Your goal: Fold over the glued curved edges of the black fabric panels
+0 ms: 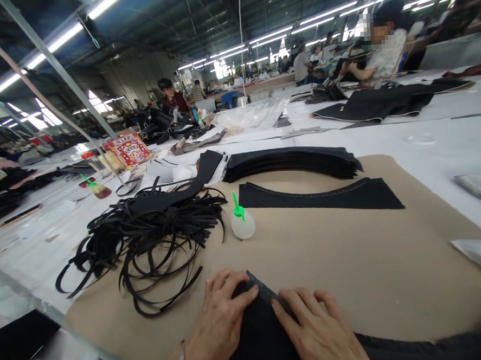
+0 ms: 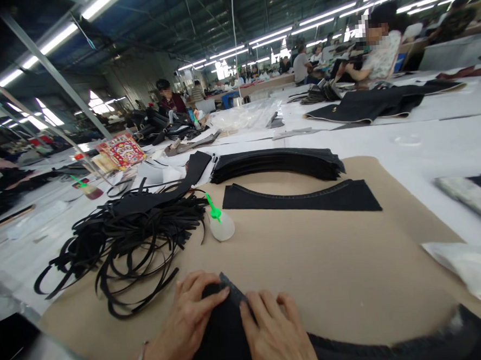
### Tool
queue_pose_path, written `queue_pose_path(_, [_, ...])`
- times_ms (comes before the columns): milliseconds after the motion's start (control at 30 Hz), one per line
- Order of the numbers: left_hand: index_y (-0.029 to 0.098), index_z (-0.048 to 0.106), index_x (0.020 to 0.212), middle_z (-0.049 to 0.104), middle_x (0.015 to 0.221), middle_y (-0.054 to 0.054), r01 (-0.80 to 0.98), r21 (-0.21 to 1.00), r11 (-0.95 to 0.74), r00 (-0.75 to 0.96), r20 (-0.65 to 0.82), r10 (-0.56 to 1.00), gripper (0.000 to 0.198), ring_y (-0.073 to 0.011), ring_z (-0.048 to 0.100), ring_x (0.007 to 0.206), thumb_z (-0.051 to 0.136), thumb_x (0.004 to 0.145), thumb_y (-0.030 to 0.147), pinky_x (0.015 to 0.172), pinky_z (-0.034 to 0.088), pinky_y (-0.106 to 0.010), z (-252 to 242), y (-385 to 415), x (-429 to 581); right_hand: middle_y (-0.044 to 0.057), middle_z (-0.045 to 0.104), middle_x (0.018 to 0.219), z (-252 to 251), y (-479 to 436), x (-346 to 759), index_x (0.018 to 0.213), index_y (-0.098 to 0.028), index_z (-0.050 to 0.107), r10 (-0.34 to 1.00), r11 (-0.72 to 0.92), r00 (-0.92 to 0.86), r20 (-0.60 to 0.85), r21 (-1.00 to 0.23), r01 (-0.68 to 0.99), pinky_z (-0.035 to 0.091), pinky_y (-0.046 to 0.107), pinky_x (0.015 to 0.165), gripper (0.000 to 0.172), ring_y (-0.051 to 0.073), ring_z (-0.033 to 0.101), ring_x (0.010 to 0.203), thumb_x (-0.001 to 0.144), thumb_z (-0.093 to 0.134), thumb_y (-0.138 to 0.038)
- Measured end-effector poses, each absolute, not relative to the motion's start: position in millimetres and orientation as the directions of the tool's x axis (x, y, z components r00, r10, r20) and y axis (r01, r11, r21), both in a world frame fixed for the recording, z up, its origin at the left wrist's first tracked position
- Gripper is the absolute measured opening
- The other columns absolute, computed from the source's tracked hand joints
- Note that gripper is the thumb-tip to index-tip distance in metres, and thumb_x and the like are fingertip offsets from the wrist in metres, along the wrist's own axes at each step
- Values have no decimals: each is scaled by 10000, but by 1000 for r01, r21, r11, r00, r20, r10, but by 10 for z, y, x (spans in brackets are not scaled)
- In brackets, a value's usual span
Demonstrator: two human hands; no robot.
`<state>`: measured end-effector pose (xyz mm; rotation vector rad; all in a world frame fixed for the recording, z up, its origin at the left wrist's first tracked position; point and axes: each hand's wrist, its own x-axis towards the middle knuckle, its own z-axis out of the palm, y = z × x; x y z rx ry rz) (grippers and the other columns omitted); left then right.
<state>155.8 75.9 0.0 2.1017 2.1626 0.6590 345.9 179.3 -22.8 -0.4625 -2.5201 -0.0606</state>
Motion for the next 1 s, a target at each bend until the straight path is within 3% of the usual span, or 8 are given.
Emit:
queue_pose_path(167, [235, 601, 1081, 620, 1124, -51, 805, 591, 60, -182, 149, 972, 260, -203, 506, 1098, 440, 921, 108, 971, 370, -393, 181, 901, 1452, 55, 675, 1038, -165, 1789, 3390, 1171, -192, 558, 518, 845, -771, 371, -362, 393, 423, 356, 779, 338, 213, 609, 897, 855, 458, -123])
queue_pose_path(333, [244, 553, 1182, 604, 1168, -26, 819, 572, -52, -10, 104, 994, 407, -208, 467, 1154, 529, 828, 46, 1022, 312, -399, 341, 1121, 1374, 103, 640, 1158, -108, 1771, 3191, 1213, -172, 519, 702, 621, -708, 74, -549, 559, 409, 434, 873, 337, 270, 588, 1047, 878, 502, -200])
queue_pose_path(533, [269, 593, 1148, 544, 1078, -27, 880, 474, -20, -14, 69, 998, 405, -218, 484, 1063, 623, 790, 82, 914, 342, -393, 420, 1280, 1357, 96, 600, 1262, -56, 1817, 3121, 1271, -185, 488, 727, 547, -686, -28, -580, 604, 354, 440, 924, 365, 258, 559, 1139, 906, 482, -208])
queue_pose_path(700, [267, 600, 1154, 514, 1185, -37, 890, 445, -99, 92, 36, 995, 448, -230, 440, 1149, 676, 745, 100, 966, 295, -400, 376, 1418, 1319, 102, 614, 1239, 46, 1857, 3086, 1302, -184, 480, 747, 509, -660, -80, -570, 645, 332, 441, 929, 385, 258, 572, 1117, 919, 490, -223])
queue_pose_path(867, [253, 652, 941, 623, 998, 21, 875, 454, -171, 211, -38, 977, 204, -206, 508, 1062, 674, 770, 144, 949, 270, -391, 329, 1587, 1276, 55, 651, 1088, 194, 1942, 3012, 1036, -211, 619, 758, 471, -635, -152, -546, 693, 350, 416, 870, 188, 262, 575, 1057, 887, 517, -160])
queue_pose_path(1000, [224, 649, 859, 657, 890, 37, 864, 469, -181, 231, -50, 972, 141, -182, 557, 984, 660, 769, 117, 942, 269, -373, 264, 1644, 1253, 55, 659, 954, 195, 1985, 2989, 914, -191, 639, 752, 475, -639, -162, -538, 696, 379, 373, 812, 152, 256, 590, 965, 837, 539, -106])
